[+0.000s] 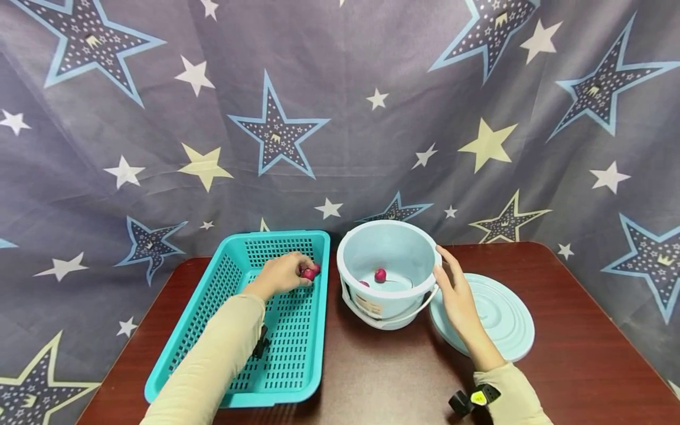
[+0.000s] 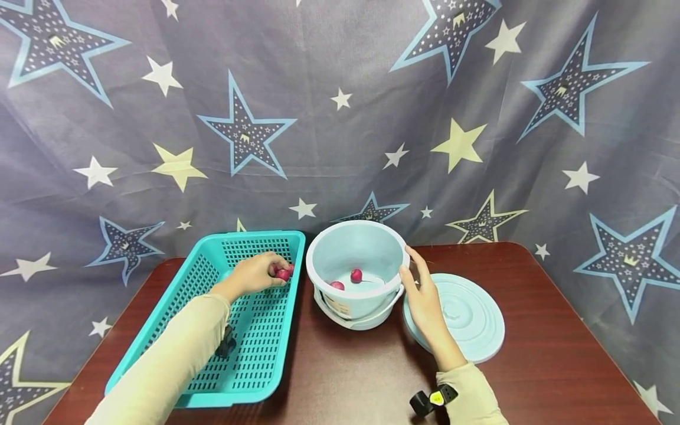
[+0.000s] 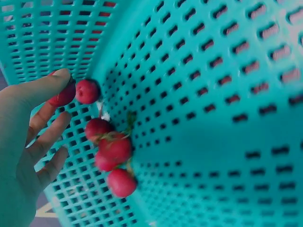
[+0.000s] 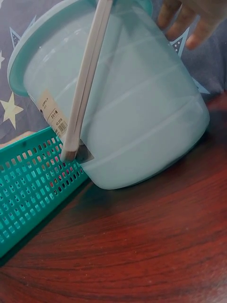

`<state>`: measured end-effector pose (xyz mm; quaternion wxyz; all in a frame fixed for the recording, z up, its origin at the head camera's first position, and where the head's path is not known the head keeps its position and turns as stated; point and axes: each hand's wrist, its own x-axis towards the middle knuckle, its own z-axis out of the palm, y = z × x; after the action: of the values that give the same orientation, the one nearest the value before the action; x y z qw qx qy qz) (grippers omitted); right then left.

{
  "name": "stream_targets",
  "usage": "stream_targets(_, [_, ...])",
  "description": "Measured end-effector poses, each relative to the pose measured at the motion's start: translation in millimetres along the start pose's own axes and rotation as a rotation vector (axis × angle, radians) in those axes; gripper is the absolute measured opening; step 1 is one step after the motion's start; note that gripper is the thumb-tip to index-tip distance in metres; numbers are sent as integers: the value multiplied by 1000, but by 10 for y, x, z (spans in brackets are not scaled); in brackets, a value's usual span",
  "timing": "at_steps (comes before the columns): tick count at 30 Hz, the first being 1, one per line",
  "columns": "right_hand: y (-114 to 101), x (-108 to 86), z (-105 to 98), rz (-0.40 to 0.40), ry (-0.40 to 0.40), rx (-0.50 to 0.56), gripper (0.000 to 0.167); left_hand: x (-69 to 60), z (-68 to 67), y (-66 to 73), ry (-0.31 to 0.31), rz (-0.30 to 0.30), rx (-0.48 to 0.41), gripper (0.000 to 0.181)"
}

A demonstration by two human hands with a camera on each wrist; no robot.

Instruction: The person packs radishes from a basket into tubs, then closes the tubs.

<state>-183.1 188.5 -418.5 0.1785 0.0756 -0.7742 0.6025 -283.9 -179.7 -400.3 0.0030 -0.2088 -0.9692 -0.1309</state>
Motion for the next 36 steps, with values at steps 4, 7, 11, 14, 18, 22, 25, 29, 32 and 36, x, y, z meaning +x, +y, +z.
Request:
stream_targets(4, [3,0,4,-6,1,4,46,-30,-157,25,21,30,39,28])
stream_targets(7, [-1,2,2,-11,1,0,47,-50,-299,77,28,54,49,28])
stream_targets(11, [-5,0,-1,-10,2,-8,47,-87,-465,174,33,97,55,27])
stream_targets(14, [-4,-7,-1,-8,3,-10,47,-129,-547,252,43,124,46,27])
stream_targets(18, [2,-5,3,-13,3,-3,47,-207,-615,342,66,150,23,28])
stream_targets(22, [2,0,5,-13,2,-2,47,-277,-658,398,96,175,7,27])
stream_targets(25, [1,-5,5,-6,-2,0,47,-315,-686,418,118,196,-4,28])
stream_targets(29, [6,-8,7,-5,-8,13,47,-351,-742,454,151,207,-21,29])
stream_targets(32, [8,-8,7,-8,-10,15,47,-362,-790,493,170,198,-39,28])
stream_targets(36, [8,-6,5,-12,-7,9,47,-350,-843,565,189,200,-65,28])
